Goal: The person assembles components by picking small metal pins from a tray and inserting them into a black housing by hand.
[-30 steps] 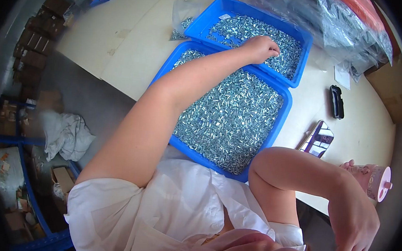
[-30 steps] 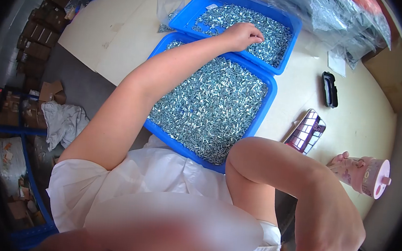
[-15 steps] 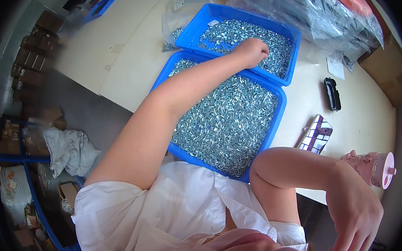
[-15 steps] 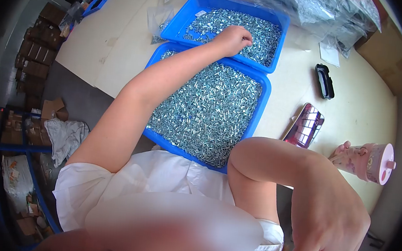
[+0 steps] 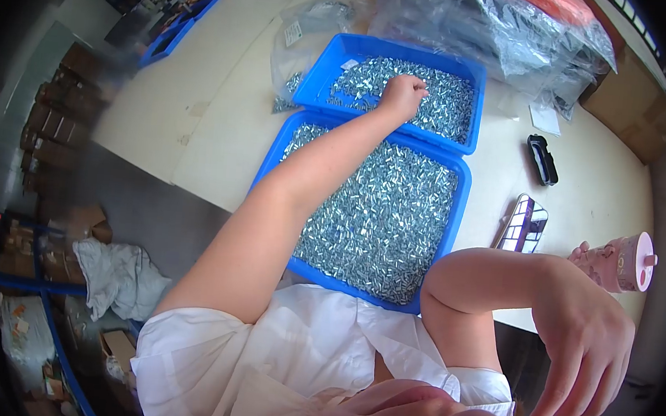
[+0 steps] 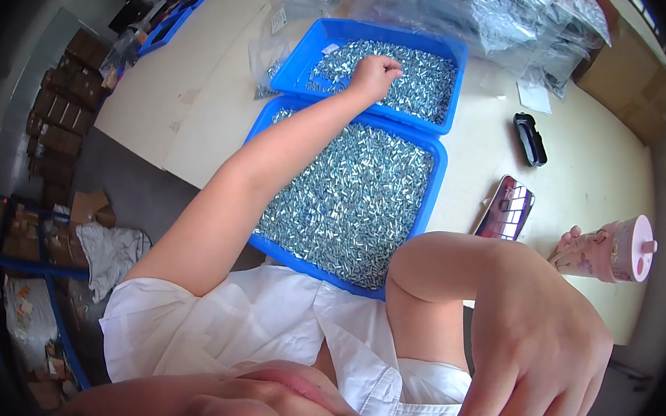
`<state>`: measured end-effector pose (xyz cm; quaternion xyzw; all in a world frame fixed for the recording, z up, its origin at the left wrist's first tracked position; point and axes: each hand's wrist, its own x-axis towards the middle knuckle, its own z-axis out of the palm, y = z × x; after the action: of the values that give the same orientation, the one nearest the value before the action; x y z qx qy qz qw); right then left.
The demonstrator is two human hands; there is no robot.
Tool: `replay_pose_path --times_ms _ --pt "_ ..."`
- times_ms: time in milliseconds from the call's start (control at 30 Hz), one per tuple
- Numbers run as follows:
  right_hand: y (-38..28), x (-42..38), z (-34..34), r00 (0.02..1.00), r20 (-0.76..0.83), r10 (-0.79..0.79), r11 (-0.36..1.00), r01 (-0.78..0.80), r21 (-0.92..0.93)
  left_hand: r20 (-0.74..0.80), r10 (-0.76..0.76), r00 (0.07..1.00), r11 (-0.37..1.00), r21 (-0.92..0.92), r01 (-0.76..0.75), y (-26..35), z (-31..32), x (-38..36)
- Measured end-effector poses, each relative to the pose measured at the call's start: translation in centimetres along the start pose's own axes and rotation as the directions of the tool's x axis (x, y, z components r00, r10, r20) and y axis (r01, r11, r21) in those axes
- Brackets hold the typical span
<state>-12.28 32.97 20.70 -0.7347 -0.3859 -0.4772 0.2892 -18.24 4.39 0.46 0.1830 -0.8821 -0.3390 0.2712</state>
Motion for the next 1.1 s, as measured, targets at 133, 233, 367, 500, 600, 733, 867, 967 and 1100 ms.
replay_pose_path --times_ms 133,233,367,500,600,733,867,967,1100 --pt "1.0 0.5 -0.8 0.994 -0.087 0.06 0.994 -0.068 -0.085 0.034 -0.053 0.998 0.995 -0.08 0.056 0.3 -0.6 0.0" --pt "1.1 0.2 -0.9 0.978 -0.138 0.154 0.97 -0.176 -0.166 0.055 -0.205 0.977 0.956 -0.203 0.212 -1.6 0.2 0.9" --pt "2.8 0.8 -1.1 0.936 -0.326 0.133 0.961 -0.202 -0.188 0.247 -0.415 0.876 0.735 -0.476 0.483 -2.4 -0.1 1.6" --pt "4.2 0.3 -2.4 0.903 -0.428 -0.039 0.929 -0.124 -0.347 0.534 -0.448 0.717 0.214 -0.715 0.666 -2.4 -2.4 1.9" --pt "4.0 -1.9 -5.4 0.816 -0.579 -0.006 0.862 -0.288 -0.416 0.663 -0.316 0.679 -0.109 -0.736 0.668 -2.9 -4.7 2.1" --pt "5.4 -6.8 -8.5 0.414 -0.886 -0.208 0.535 -0.711 -0.457 0.704 -0.164 0.691 -0.048 -0.706 0.707 -1.9 -10.1 0.3" --pt "7.7 -13.1 -9.3 -0.057 -0.938 -0.341 0.279 -0.959 -0.043 0.713 -0.131 0.688 -0.045 -0.698 0.715 -2.8 -13.7 -5.7" --pt "9.0 -16.5 -9.6 -0.233 -0.932 -0.277 0.214 -0.961 0.176 0.742 -0.192 0.642 -0.183 -0.67 0.719 -4.1 -14.4 -8.8" --pt "10.7 -18.4 -9.4 -0.275 -0.937 -0.213 -0.076 -0.952 0.297 0.717 -0.168 0.677 -0.177 -0.697 0.695 -4.8 -14.4 -10.0"
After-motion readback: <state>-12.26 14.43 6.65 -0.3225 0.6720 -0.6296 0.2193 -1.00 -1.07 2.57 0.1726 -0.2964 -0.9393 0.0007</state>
